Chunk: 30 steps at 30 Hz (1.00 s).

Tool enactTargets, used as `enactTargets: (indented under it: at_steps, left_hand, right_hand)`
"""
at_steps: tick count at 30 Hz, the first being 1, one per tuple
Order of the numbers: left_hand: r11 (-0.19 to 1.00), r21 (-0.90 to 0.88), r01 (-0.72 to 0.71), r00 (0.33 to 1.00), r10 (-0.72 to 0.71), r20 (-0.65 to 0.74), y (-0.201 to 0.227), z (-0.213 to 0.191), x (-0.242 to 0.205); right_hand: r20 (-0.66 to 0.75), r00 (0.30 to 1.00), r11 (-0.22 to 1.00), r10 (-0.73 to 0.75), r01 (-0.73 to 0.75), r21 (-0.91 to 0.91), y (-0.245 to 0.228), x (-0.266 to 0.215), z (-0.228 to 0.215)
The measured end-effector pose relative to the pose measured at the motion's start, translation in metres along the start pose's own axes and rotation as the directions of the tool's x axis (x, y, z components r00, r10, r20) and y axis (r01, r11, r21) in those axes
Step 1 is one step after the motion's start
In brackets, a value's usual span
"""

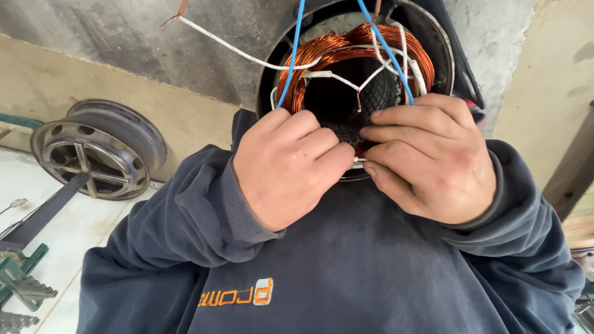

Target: The person is wiring a motor stator by hand. They are seen twisting and connecting various colored wires, including copper, white, and blue, within the stator's slots. The person manipulates the wires to create connections and secure them in place.

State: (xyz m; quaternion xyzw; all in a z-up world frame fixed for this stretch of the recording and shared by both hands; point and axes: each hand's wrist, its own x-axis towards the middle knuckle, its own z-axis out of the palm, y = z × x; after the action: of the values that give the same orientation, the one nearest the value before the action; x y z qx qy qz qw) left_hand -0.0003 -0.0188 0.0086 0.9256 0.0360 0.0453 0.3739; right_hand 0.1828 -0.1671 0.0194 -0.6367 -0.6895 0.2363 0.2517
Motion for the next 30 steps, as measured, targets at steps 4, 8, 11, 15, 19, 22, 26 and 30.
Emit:
enactTargets:
  at_steps: [4, 8, 11, 15, 19, 22, 26, 30]
  left_hand:
    - [0.999, 0.036, -0.021, 1.0, 0.021, -0.001, 0.004, 0.003, 0.003]
    - [0.996, 0.062, -0.064, 0.998, 0.065, -0.005, 0.007, 0.008, 0.009]
    - [0.994, 0.069, -0.09, 0.996, 0.09, -0.004, 0.007, 0.012, 0.009]
    - [0.991, 0.068, -0.112, 0.994, 0.113, -0.008, 0.002, 0.014, 0.008]
    - [0.992, 0.045, -0.115, 0.993, 0.116, -0.01, -0.006, -0.001, -0.001]
    - [0.994, 0.048, -0.096, 0.995, 0.095, 0.025, -0.014, -0.011, -0.009]
    - [0.995, 0.03, -0.092, 0.996, 0.092, 0.023, -0.021, -0.013, -0.017]
    - [0.995, -0.013, -0.104, 0.994, 0.103, -0.02, -0.028, -0.011, -0.023]
  right_hand:
    - [0.006, 1.0, 0.999, -0.004, 0.004, 0.043, 0.001, -0.007, 0.004]
    - [-0.053, 0.996, 0.997, -0.075, 0.074, -0.02, -0.002, -0.001, 0.001]
    - [-0.063, 0.994, 0.995, -0.093, 0.09, -0.045, -0.001, 0.0, 0.0]
    - [-0.048, 0.996, 0.997, -0.077, 0.076, -0.022, 0.001, -0.002, 0.0]
    - [-0.023, 0.999, 0.999, -0.033, 0.033, -0.015, -0.003, 0.004, -0.004]
    - [-0.008, 1.0, 1.0, 0.012, -0.012, 0.009, -0.004, 0.007, -0.005]
    - [-0.013, 1.0, 1.0, -0.004, 0.004, -0.026, -0.007, 0.011, -0.004]
    - [-0.001, 1.0, 1.0, -0.019, 0.019, -0.022, -0.008, 0.013, 0.0]
